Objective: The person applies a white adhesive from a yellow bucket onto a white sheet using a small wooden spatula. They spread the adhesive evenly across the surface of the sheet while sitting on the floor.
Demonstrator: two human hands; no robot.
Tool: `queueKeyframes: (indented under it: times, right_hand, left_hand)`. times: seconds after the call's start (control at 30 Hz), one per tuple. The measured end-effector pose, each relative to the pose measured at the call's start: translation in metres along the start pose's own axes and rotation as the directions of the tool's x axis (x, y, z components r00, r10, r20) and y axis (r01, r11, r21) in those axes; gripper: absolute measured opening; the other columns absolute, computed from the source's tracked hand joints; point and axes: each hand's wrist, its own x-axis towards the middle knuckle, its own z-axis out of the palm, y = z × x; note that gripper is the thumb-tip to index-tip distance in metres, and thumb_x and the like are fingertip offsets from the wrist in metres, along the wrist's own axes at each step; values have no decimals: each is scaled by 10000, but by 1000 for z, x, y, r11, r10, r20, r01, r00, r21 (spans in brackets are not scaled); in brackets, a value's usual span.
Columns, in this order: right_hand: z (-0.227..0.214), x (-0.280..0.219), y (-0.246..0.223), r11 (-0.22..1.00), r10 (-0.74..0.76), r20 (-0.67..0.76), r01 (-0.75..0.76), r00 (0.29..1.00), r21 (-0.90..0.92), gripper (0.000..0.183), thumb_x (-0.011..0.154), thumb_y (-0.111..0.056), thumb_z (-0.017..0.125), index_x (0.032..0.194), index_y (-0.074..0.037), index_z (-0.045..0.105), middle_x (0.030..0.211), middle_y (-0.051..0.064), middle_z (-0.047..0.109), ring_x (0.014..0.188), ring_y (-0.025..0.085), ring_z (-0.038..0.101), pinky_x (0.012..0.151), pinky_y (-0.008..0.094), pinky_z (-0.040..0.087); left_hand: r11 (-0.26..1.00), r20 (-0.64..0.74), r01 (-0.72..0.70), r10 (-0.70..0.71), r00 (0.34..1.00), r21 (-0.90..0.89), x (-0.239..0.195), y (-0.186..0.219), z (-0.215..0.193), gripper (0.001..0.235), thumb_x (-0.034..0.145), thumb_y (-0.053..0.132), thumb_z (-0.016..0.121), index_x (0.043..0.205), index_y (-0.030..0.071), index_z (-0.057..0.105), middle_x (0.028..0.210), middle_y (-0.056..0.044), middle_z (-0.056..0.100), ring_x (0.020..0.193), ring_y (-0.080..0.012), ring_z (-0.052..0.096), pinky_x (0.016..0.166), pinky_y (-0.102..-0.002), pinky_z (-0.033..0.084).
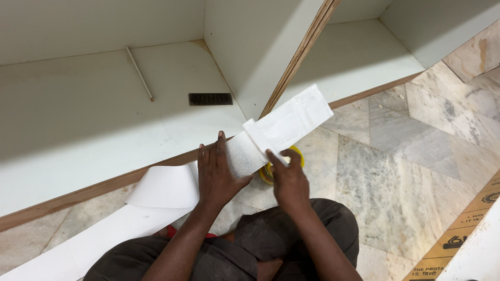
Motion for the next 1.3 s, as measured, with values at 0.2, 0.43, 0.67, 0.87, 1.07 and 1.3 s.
queueKeyframes:
  times: [0.2,0.43,0.67,0.87,1.07,1.3]
  right_hand:
    - [-1,-16,9,919,-156,-37,159,987,361,364,982,-75,634,1325,-180,695,1292,115,555,919,192,709,722,331,624]
    - [-9,-13,62,962,-20,-273,92,962,255,419,1019,-4,590,1417,-127,638,1297,115,526,1020,225,651,809,325,590]
    - [7,-35,39,916,-146,-1,136,989,379,503,922,31,645,1379,-179,651,1297,101,534,925,171,674,718,293,581]
    - [-28,-2,89,963,-98,-357,180,929,203,462,981,60,568,1389,-142,644,1303,100,523,1040,214,568,799,296,521]
    - [-26,27,117,989,2,-282,39,959,140,448,982,28,605,1392,-146,646,1337,123,503,1004,204,639,717,289,591]
    - [4,-16,72,979,-197,48,194,979,62,542,860,-10,705,1357,-221,662,1323,141,555,940,285,694,737,366,600]
  left_hand:
    - [1000,-19,0,0,1000,1,1,0,0,1438,547,474,978,1566,-36,102,1368,-288,508,1330,-405,488,1233,-618,155]
    - [1000,2,0,0,1000,7,1,2,-2,1421,565,483,973,1564,-34,106,1372,-303,497,1339,-419,473,1234,-616,140]
    - [1000,7,6,-6,1000,9,1,2,-2,1412,581,499,957,1567,-31,98,1391,-302,494,1353,-411,463,1233,-610,133]
    - [999,67,32,-34,997,34,2,1,-1,1406,583,507,953,1571,-13,98,1395,-294,490,1364,-409,456,1241,-612,120]
    - [1000,33,4,-5,999,27,1,3,-1,1406,574,508,952,1560,-24,102,1397,-308,477,1361,-426,448,1229,-619,121]
    - [1000,16,-18,18,1000,24,1,0,2,1391,590,496,945,1566,-28,104,1414,-305,481,1361,-411,460,1233,-622,126]
